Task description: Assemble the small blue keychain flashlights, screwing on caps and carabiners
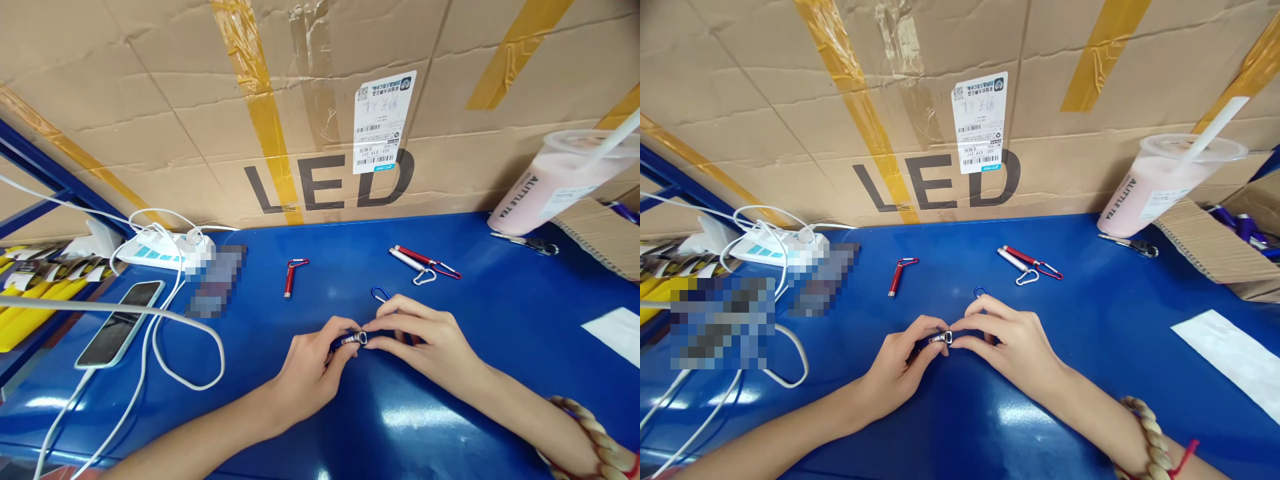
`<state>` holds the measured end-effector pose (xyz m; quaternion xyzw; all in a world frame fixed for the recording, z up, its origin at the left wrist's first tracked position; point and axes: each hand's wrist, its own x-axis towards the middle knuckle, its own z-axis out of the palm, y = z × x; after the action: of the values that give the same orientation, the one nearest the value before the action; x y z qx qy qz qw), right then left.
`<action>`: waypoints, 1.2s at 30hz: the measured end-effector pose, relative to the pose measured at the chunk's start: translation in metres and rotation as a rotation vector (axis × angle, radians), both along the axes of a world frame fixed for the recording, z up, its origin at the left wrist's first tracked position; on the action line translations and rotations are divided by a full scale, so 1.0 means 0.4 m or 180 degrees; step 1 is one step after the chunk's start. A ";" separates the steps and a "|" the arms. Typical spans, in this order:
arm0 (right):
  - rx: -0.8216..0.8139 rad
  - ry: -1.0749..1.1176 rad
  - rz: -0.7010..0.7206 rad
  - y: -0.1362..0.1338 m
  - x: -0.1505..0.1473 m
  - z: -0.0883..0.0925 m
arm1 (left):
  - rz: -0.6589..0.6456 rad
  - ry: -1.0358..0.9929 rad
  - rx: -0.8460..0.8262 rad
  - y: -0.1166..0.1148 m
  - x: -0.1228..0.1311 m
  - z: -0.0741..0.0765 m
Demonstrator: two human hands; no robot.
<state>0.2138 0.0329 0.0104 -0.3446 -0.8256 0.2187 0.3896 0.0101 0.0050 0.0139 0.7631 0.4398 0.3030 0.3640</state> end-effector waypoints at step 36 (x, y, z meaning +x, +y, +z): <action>-0.1046 0.0445 0.0177 0.006 -0.018 0.031 | -0.0233 -0.0088 0.0084 -0.008 0.001 0.015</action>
<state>0.2067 0.0353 0.0228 -0.3646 -0.7589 0.3847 0.3784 0.0105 0.0016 0.0198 0.7792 0.4025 0.3057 0.3707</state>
